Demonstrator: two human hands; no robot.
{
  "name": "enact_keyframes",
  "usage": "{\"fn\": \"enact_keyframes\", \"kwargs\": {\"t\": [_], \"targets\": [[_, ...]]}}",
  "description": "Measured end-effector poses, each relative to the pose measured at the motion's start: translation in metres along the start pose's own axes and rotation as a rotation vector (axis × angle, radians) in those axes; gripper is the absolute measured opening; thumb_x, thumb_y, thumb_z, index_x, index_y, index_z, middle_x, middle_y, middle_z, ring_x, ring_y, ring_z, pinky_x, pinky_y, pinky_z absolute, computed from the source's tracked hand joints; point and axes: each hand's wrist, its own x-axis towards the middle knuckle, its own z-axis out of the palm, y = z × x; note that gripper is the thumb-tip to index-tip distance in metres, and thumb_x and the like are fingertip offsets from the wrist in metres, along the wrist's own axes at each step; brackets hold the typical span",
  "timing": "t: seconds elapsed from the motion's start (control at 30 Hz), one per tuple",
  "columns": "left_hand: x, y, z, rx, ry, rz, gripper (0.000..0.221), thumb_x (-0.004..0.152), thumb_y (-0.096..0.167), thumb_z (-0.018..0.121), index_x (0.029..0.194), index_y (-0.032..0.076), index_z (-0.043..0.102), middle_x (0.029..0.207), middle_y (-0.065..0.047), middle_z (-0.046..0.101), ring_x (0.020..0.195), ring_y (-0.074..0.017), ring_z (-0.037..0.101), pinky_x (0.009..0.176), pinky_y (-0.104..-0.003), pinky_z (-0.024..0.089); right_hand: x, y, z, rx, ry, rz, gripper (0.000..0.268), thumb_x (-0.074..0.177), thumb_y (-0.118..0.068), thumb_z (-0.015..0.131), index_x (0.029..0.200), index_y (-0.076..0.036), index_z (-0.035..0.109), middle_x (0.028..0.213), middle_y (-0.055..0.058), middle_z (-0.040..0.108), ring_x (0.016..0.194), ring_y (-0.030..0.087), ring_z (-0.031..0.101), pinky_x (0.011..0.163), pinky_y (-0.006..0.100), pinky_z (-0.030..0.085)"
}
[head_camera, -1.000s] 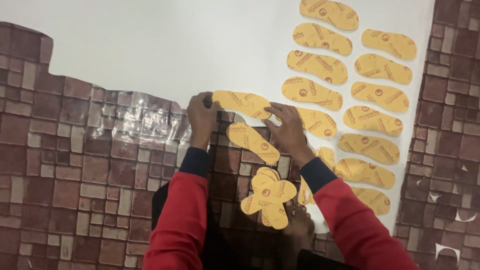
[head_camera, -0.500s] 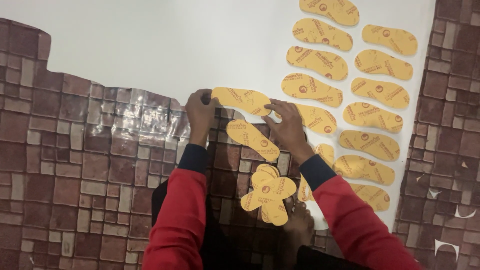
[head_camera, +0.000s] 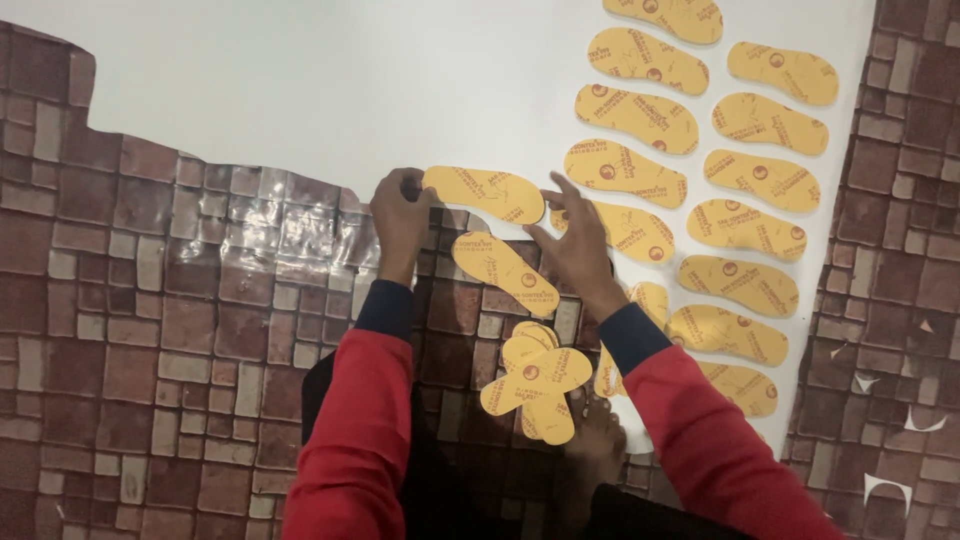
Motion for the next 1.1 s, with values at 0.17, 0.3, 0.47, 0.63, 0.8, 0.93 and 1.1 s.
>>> {"fn": "enact_keyframes", "kwargs": {"t": [0.17,0.3,0.47,0.63,0.8,0.93,1.1], "targets": [[0.001,0.000,0.000,-0.015,-0.003,-0.025,0.030,0.084,0.009,0.077,0.112,0.007,0.070,0.100,-0.014,0.069,0.105,-0.0353,0.068,0.093,-0.050,0.055,0.002,0.025,0.011,-0.091,0.025,-0.092,0.042,0.085,-0.029,0.087,0.124,-0.027,0.072,0.121,0.000,0.072,0.111,0.025,0.064,0.100,0.040,0.051],[0.002,-0.004,0.001,0.007,-0.003,-0.040,0.029,0.084,0.009,0.078,0.111,0.009,0.071,0.099,-0.012,0.069,0.105,-0.0346,0.068,0.093,-0.051,0.055,0.001,0.023,0.010,-0.105,0.014,-0.111,0.022,0.088,-0.029,0.085,0.109,-0.028,0.079,0.126,0.002,0.072,0.112,0.028,0.065,0.100,0.043,0.052],[0.004,-0.008,0.003,0.023,-0.007,-0.031,0.030,0.083,0.009,0.078,0.112,0.008,0.071,0.100,-0.013,0.069,0.105,-0.0353,0.068,0.092,-0.051,0.055,0.001,0.029,0.013,-0.102,0.013,-0.104,0.023,0.087,-0.029,0.085,0.110,-0.028,0.079,0.127,0.002,0.071,0.113,0.028,0.065,0.102,0.043,0.051],[0.003,-0.005,0.002,0.003,-0.006,-0.035,0.030,0.083,0.009,0.078,0.112,0.007,0.071,0.100,-0.014,0.069,0.106,-0.0366,0.068,0.092,-0.050,0.055,0.002,0.024,0.011,-0.102,0.032,-0.127,0.024,0.085,-0.025,0.087,0.108,-0.025,0.080,0.124,0.005,0.072,0.111,0.031,0.066,0.100,0.044,0.052],[0.004,-0.006,0.004,-0.005,-0.005,-0.036,0.029,0.085,0.009,0.077,0.113,0.007,0.071,0.103,-0.014,0.068,0.109,-0.0376,0.067,0.093,-0.051,0.055,0.003,0.020,0.011,-0.092,0.024,-0.077,0.023,0.086,-0.025,0.086,0.108,-0.026,0.080,0.125,0.004,0.072,0.115,0.030,0.065,0.103,0.044,0.050],[0.005,-0.008,0.001,0.007,-0.023,-0.009,0.028,0.086,0.009,0.077,0.113,0.006,0.071,0.102,-0.014,0.068,0.105,-0.0370,0.068,0.090,-0.048,0.057,0.002,0.017,0.011,-0.105,0.017,-0.095,0.023,0.086,-0.024,0.086,0.109,-0.025,0.080,0.124,0.005,0.072,0.112,0.030,0.065,0.102,0.045,0.050],[0.007,-0.010,0.000,0.013,-0.057,-0.011,0.030,0.088,0.010,0.076,0.117,0.006,0.069,0.105,-0.016,0.066,0.106,-0.0374,0.067,0.089,-0.047,0.058,0.003,0.020,0.010,-0.120,-0.016,-0.110,0.022,0.090,-0.024,0.082,0.111,-0.024,0.079,0.129,0.007,0.069,0.115,0.031,0.064,0.103,0.046,0.049]]}}
